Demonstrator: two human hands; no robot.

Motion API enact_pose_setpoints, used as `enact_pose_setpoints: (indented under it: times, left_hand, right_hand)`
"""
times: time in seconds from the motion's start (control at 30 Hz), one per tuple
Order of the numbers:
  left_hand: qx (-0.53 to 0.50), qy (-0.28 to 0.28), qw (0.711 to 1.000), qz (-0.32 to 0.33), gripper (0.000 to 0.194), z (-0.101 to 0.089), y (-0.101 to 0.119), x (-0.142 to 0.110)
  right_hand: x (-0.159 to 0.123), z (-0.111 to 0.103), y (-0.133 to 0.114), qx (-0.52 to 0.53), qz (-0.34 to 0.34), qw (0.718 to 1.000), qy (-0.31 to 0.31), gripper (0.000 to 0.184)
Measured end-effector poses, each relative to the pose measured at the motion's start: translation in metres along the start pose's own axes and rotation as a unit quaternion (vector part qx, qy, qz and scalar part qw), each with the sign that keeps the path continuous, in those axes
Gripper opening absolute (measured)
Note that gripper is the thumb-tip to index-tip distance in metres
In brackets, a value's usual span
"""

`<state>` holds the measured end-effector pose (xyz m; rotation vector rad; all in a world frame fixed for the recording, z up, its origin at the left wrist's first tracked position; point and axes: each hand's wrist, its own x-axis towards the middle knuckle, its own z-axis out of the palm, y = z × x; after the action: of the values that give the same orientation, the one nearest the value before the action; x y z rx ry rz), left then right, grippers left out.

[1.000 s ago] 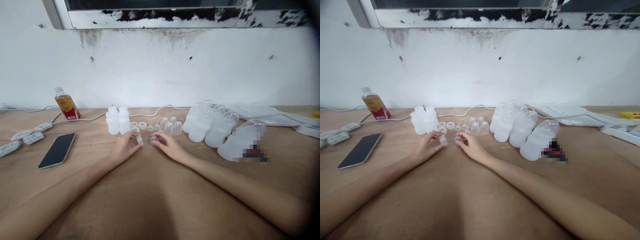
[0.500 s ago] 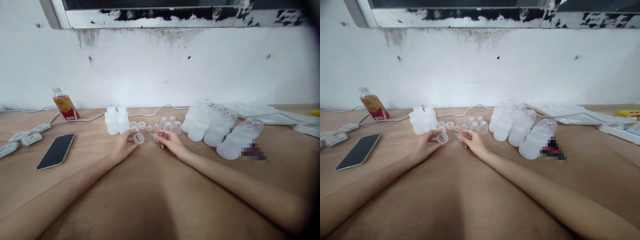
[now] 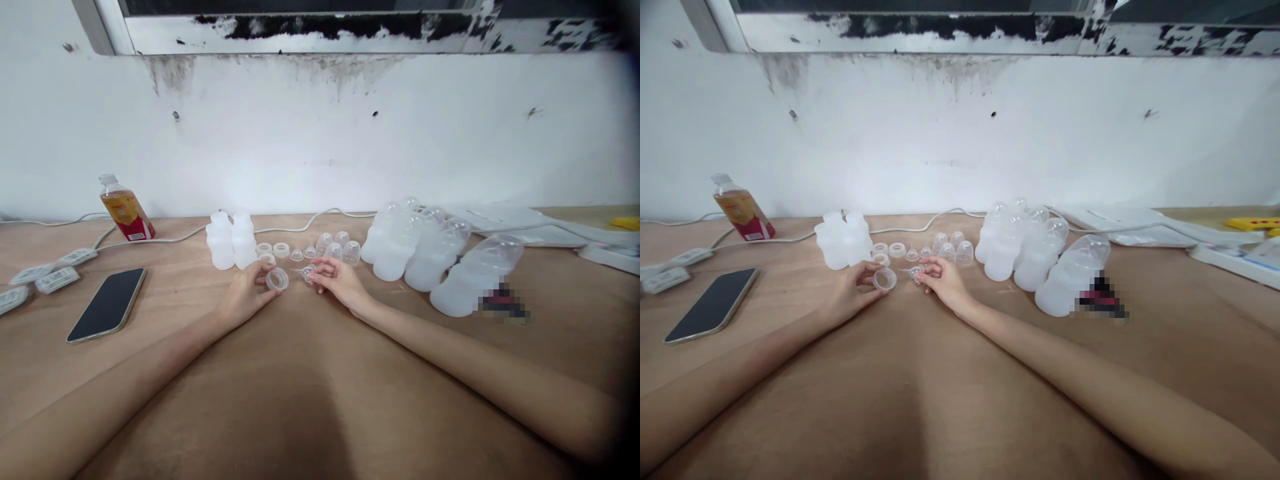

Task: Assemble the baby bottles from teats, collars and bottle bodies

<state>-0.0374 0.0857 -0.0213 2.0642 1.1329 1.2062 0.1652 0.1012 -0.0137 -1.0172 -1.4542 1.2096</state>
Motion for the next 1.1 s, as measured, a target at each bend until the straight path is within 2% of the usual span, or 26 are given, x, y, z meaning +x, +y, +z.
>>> enact_pose_setpoints:
  times: [0.07,0.17,0.27,0.37,0.47,0.63,0.73,0.83,0.9,1.03,1.1]
  left_hand:
    - [-0.004,-0.001,1.000,0.001,0.029,0.000,0.000,0.000]
    - [0.000,-0.009,1.000,0.001,0.029,0.000,0.003,-0.001]
    - [0.029,-0.021,0.999,0.014,0.031,-0.001,0.007,-0.002]
    - [0.063,-0.022,0.997,0.044,0.033,-0.002,0.010,-0.003]
    - [0.084,-0.012,0.995,0.060,0.033,-0.002,0.011,-0.003]
    - [0.084,-0.028,0.993,0.077,0.031,-0.002,0.012,-0.003]
    - [0.083,-0.018,0.993,0.086,0.030,-0.001,0.012,-0.004]
    - [0.094,0.002,0.990,0.109,0.031,-0.001,0.014,-0.005]
    - [0.096,0.004,0.987,0.130,0.030,-0.001,0.017,-0.006]
    - [0.105,-0.032,0.980,0.166,0.024,-0.001,0.024,-0.007]
    - [0.119,-0.038,0.978,0.167,0.032,0.000,0.028,-0.007]
  right_hand:
    - [-0.002,0.001,-0.001,-0.023,-0.021,0.999,0.011,0.033]
    - [-0.009,0.004,-0.005,-0.101,-0.105,0.989,0.029,0.025]
    - [-0.018,0.009,-0.010,-0.202,-0.206,0.957,0.029,0.018]
    - [-0.022,0.012,-0.011,-0.267,-0.297,0.916,0.019,0.018]
    - [-0.021,0.013,-0.009,-0.311,-0.354,0.882,-0.016,0.024]
    - [-0.021,0.014,-0.009,-0.366,-0.392,0.833,-0.136,0.032]
    - [-0.022,0.015,-0.011,-0.360,-0.380,0.839,-0.146,0.031]
    - [-0.022,0.015,-0.014,-0.346,-0.349,0.865,-0.105,0.027]
    - [-0.020,0.015,-0.014,-0.328,-0.315,0.886,-0.091,0.031]
    - [-0.014,0.014,-0.010,-0.270,-0.225,0.926,-0.141,0.039]
    - [-0.011,0.014,-0.009,-0.240,-0.190,0.942,-0.135,0.037]
